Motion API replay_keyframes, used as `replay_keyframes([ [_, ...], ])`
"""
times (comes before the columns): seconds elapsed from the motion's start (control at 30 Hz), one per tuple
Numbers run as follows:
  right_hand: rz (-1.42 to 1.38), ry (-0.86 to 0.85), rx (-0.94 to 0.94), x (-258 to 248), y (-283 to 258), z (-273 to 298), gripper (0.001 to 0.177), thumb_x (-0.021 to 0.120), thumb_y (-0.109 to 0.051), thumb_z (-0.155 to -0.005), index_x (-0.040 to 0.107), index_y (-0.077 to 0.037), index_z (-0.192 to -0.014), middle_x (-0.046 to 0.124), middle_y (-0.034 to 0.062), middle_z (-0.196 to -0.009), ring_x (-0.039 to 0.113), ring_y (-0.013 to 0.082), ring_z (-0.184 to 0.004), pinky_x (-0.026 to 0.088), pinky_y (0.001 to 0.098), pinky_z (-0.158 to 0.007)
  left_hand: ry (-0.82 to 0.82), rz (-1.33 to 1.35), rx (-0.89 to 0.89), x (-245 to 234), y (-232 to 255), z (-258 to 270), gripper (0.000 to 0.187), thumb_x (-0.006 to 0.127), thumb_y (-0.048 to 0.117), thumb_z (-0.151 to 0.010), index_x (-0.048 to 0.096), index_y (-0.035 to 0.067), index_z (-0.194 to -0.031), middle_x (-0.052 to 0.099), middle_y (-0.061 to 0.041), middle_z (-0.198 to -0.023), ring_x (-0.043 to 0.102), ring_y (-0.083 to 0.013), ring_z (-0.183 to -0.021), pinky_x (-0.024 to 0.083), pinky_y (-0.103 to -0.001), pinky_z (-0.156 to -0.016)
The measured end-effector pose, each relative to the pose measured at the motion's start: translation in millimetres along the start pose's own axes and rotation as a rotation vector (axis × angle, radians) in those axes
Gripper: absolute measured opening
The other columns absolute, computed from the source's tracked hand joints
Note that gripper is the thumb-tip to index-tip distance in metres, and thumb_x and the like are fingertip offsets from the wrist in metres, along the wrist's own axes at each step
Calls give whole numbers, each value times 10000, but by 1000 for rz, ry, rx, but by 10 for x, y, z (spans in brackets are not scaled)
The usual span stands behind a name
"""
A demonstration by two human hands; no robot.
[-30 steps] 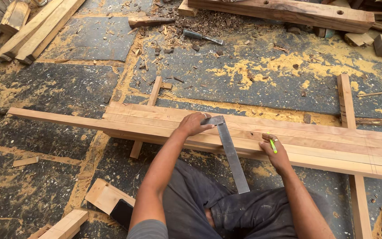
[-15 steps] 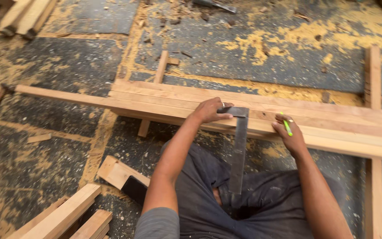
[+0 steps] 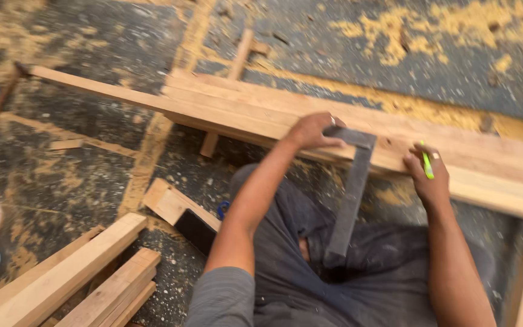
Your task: The person marks lines on wooden planks using a pencil and a try square. They repeatedly position the square and draw straight lines along the edges of the wood.
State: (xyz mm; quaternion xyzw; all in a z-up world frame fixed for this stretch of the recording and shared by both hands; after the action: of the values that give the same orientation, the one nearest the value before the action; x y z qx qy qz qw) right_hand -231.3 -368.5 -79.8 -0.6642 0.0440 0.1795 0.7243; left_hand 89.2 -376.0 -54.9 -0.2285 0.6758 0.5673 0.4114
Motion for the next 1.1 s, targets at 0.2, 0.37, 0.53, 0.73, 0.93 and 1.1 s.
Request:
replay_keyframes([
  [0.2, -182, 60, -226, -142, -127, 120, 330, 496, -155, -1183, 536, 52, -1436, 718, 173, -1300, 641, 222, -1225, 489, 330, -1082, 88, 29, 69, -3, -69, 54, 458, 875, 493, -810, 755, 179, -1121, 718, -57, -1014, 686, -272, -1001, 554, -415, -892],
  [0.37, -187, -11, -7, -127, -203, 201, 371, 518, -279, -1149, 631, 18, -1341, 757, 124, -1073, 709, 156, -1015, 569, 293, -921, 123, -20, 115, -103, 77, 128, 427, 885, 422, -838, 773, 142, -1140, 712, -53, -1023, 675, -281, -994, 556, -419, -868],
  [0.53, -92, -106, 10, -19, -187, 175, 356, 615, -297, -1107, 719, 31, -1197, 767, 112, -1013, 700, 138, -960, 551, 289, -878, 136, -24, 149, -131, 114, 84, 401, 891, 390, -856, 780, 140, -1149, 713, -31, -1065, 681, -256, -1008, 563, -408, -864],
  [0.73, -13, -139, -59, 35, -279, 205, 355, 618, -308, -1120, 733, 20, -1192, 766, 114, -1026, 691, 154, -965, 545, 306, -864, 160, -26, 39, -74, 17, 80, 463, 953, 470, -755, 792, 153, -1051, 708, -16, -999, 697, -235, -965, 574, -402, -838],
  [0.93, 61, -122, -84, 11, -268, 219, 385, 596, -337, -1134, 735, 18, -1182, 758, 128, -1036, 709, 178, -985, 561, 320, -857, 99, 45, -8, -2, -108, 42, 497, 959, 499, -753, 794, 163, -1081, 708, 19, -1022, 697, -185, -990, 582, -388, -871],
  [1.1, 64, -124, -113, 57, -323, 158, 380, 597, -336, -1140, 717, 22, -1169, 762, 132, -1022, 731, 192, -972, 581, 333, -853, 157, -24, 77, -16, -112, 58, 536, 950, 526, -740, 804, 154, -1097, 700, 5, -1005, 686, -201, -976, 583, -379, -848],
])
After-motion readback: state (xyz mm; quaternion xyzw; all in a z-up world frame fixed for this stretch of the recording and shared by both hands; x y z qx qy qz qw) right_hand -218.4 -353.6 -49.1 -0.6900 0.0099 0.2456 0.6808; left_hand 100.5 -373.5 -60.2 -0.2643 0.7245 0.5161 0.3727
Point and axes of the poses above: each hand's wrist, its own z-axis away from the middle knuckle, its own x-axis out of the palm, y = z × x, the point moved 4 cm from there along -z, towards the middle knuckle
